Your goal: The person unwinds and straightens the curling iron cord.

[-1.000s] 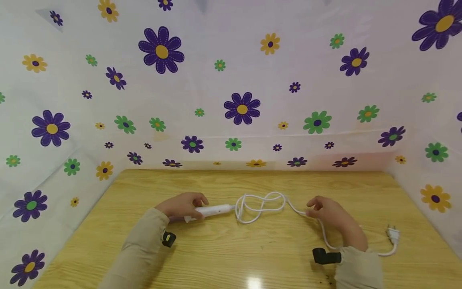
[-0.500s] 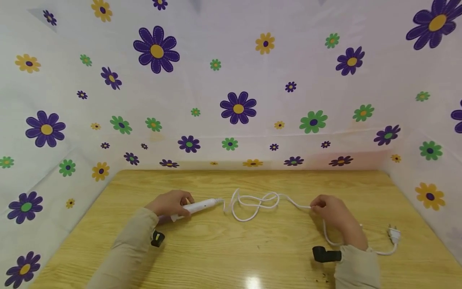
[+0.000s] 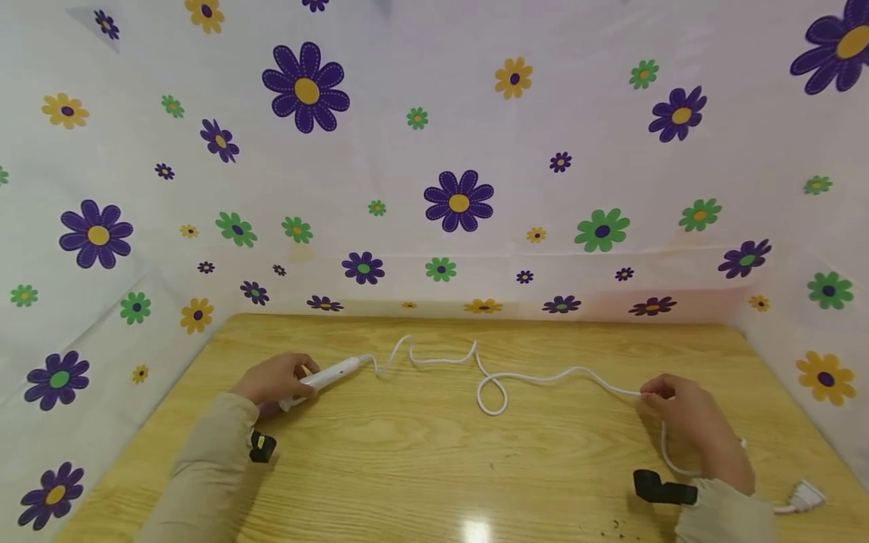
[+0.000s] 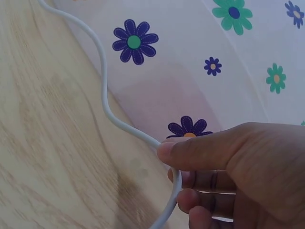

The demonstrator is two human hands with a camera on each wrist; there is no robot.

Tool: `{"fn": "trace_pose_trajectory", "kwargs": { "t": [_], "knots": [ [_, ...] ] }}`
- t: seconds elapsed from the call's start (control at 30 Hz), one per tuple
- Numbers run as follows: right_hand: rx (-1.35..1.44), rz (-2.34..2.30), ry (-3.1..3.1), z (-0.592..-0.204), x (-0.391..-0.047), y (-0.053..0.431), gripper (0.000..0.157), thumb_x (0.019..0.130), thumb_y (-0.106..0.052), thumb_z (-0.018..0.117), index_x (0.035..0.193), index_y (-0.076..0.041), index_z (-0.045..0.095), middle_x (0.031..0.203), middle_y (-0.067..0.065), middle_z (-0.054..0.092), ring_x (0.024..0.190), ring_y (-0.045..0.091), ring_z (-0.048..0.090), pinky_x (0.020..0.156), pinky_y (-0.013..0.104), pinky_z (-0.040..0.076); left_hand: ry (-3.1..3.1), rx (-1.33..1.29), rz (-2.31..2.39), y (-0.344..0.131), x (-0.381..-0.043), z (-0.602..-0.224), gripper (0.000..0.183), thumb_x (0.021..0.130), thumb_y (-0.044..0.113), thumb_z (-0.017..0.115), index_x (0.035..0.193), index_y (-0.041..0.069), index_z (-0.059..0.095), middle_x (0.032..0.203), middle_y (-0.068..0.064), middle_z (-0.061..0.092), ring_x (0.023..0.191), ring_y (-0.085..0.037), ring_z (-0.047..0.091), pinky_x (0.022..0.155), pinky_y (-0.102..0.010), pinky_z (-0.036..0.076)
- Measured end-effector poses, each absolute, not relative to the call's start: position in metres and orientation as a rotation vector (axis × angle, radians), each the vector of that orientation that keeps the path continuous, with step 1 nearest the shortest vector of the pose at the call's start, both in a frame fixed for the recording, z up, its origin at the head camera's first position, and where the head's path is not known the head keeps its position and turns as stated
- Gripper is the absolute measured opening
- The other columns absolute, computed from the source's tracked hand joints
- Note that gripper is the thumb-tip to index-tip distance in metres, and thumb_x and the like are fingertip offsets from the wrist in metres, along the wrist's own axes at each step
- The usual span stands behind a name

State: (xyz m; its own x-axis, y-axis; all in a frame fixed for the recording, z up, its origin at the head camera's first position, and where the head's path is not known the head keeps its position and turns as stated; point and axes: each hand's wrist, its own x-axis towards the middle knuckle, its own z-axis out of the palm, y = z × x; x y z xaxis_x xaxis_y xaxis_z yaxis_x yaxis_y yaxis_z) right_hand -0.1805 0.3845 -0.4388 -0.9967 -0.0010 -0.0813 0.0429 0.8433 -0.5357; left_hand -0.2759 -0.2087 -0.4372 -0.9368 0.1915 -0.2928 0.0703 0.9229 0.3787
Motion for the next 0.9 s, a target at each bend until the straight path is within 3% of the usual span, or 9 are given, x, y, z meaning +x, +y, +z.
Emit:
{"fn": "trace_pose_trajectory", "kwargs": {
  "t": [0.3, 0.53, 0.9],
  "knots": [
    [-0.013, -0.868, 2.979, -0.446, -0.184, 0.378, 0.027, 0.100, -0.024, 0.053, 0.101, 0.001, 0.063, 0.094, 0.015, 0.065, 0.082, 0.020, 0.057, 0.066, 0.031, 0.043, 2.770, 0.196, 0.614, -0.213, -0.268, -0.439, 0.038, 0.078, 0.024, 0.079, 0.112, 0.013, 0.067, 0.101, -0.008, 0.068, 0.078, -0.017, 0.061, 0.067, -0.033, 0.048],
    [0.042, -0.904, 2.977, -0.446, -0.190, 0.368, 0.033, 0.102, -0.027, 0.048, 0.109, 0.003, 0.059, 0.103, 0.024, 0.064, 0.092, 0.036, 0.060, 0.070, 0.040, 0.049, 2.762, 0.172, 0.685, -0.212, -0.262, -0.440, 0.043, 0.077, 0.024, 0.080, 0.116, 0.011, 0.066, 0.101, -0.008, 0.067, 0.081, -0.017, 0.061, 0.069, -0.034, 0.049],
    [0.039, -0.964, 2.990, -0.439, -0.187, 0.358, 0.037, 0.102, -0.029, 0.047, 0.115, 0.004, 0.058, 0.114, 0.030, 0.061, 0.098, 0.042, 0.060, 0.071, 0.041, 0.051, 2.827, 0.270, 0.761, -0.216, -0.253, -0.432, 0.040, 0.087, 0.026, 0.070, 0.124, 0.012, 0.062, 0.117, -0.013, 0.064, 0.105, -0.028, 0.060, 0.088, -0.050, 0.048]
  ]
}}
